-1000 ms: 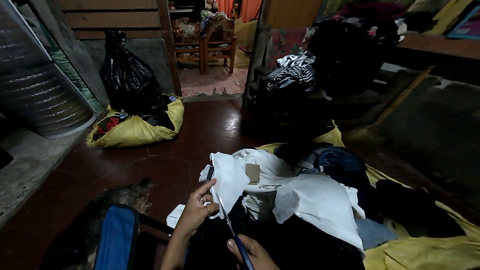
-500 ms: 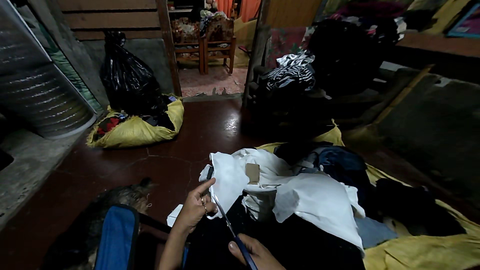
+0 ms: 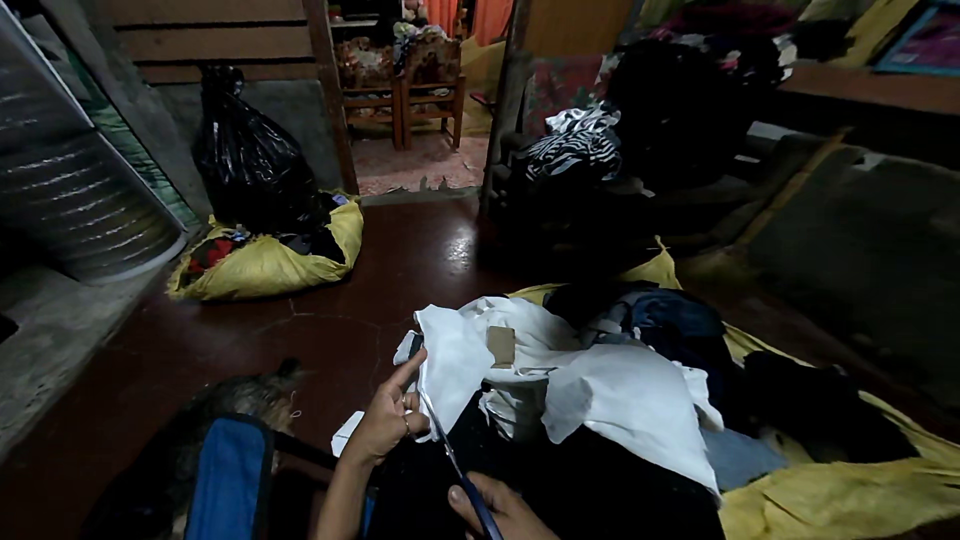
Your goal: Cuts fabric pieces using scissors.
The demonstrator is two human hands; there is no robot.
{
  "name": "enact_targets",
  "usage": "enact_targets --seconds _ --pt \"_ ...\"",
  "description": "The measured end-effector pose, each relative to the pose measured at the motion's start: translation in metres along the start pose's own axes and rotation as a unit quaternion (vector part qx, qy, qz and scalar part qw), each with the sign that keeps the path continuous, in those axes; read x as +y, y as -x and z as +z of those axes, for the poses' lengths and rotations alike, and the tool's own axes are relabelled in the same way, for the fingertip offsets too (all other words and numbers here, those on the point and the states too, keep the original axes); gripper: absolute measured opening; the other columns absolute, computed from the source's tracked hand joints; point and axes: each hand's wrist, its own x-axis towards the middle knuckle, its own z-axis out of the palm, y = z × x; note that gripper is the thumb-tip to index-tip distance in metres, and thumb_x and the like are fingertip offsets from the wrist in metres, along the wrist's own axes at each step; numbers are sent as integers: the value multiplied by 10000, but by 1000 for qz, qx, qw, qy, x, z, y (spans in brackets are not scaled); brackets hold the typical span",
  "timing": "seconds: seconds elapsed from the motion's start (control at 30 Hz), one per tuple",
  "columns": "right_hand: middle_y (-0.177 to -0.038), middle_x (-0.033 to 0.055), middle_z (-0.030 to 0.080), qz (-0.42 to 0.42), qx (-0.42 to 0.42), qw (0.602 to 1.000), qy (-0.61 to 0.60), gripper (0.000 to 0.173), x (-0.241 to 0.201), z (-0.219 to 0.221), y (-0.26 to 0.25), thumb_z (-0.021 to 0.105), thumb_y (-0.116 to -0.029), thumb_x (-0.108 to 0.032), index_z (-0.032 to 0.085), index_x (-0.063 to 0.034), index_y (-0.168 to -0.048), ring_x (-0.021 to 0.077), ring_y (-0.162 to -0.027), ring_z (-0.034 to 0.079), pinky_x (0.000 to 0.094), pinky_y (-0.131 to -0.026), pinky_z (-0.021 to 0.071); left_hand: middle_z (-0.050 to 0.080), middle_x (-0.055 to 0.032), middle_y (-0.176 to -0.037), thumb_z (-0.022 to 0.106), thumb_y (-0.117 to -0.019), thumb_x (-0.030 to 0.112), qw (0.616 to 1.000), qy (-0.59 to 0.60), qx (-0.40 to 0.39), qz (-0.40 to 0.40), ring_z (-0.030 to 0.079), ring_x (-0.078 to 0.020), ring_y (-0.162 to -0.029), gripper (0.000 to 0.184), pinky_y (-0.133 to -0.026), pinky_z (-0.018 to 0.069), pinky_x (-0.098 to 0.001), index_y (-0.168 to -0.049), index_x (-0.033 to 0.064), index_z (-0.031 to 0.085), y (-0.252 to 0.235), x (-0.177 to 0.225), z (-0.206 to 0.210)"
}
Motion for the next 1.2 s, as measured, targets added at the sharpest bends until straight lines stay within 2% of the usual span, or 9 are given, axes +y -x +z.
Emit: enact_targets --seconds 0.07,0.13,0.23,0.37,0.7,0.83,0.9,1.0,1.2 --pt "-771 18 590 2 -6 1000 -10 519 -3 0 -1 539 -1006 -591 587 -76 -1040 126 -674 581 329 -645 504 356 -108 -1615 724 -692 -101 1000 -1 -5 2 603 -81 -726 1021 -636 547 -276 -1605 80 307 1 -1 2" --pt "-780 3 595 0 -8 999 -38 507 -6 1 -1 526 -1013 -582 580 -82 -1072 110 -685 589 309 -655 509 323 -108 -1634 746 -690 -79 1000 5 -6 6 622 -80 -778 1051 -672 557 -276 -1615 77 273 0 -2 4" --pt "-814 -1 618 -3 -17 996 -93 464 -10 3 1 487 -1047 -529 588 -80 -1106 99 -712 604 284 -670 521 339 -99 -1632 745 -702 -84 1000 19 -6 8 672 -129 -875 1087 -741 594 -319 -1633 111 218 0 -4 8" --pt "-829 -4 616 -1 -19 991 -136 430 -12 6 3 460 -1068 -485 588 -78 -1122 95 -713 605 274 -669 529 371 -100 -1616 741 -712 -88 1000 24 0 3 679 -157 -887 1121 -758 595 -337 -1644 140 163 -1 -7 13" --pt "-725 -4 608 2 48 988 -150 371 -10 13 6 542 -1055 -413 633 -62 -978 95 -607 585 271 -584 519 419 -138 -1569 731 -721 -117 999 39 -14 3 671 -168 -867 1172 -760 590 -334 -1654 142 71 -2 -9 13" --pt "-688 -8 606 6 53 984 -173 375 -15 13 9 503 -1079 -374 640 -54 -941 92 -589 590 268 -573 529 538 -122 -1467 720 -722 -113 999 30 -20 -2 635 -116 -775 1179 -675 547 -284 -1648 129 32 -1 -7 15" --pt "-704 -15 617 15 20 982 -190 417 -18 12 9 429 -1097 -406 630 -64 -968 77 -603 591 241 -572 513 587 -126 -1400 717 -736 -118 999 36 -32 -9 662 -128 -815 1201 -722 570 -298 -1643 124 -33 -1 -6 15" --pt "-742 -1 621 36 -17 981 -191 503 -19 9 5 338 -1097 -491 605 -73 -1013 85 -622 588 228 -549 485 595 -151 -1398 718 -738 -126 998 45 -46 -21 694 -167 -879 1236 -792 591 -343 -1634 121 -97 -1 -8 14" --pt "-764 20 638 54 -24 980 -191 545 -20 4 -2 341 -1081 -556 598 -78 -1026 117 -652 622 250 -552 504 615 -150 -1356 741 -744 -97 997 37 -58 -21 683 -160 -849 1253 -779 586 -338 -1629 113 -121 -1 -12 14"
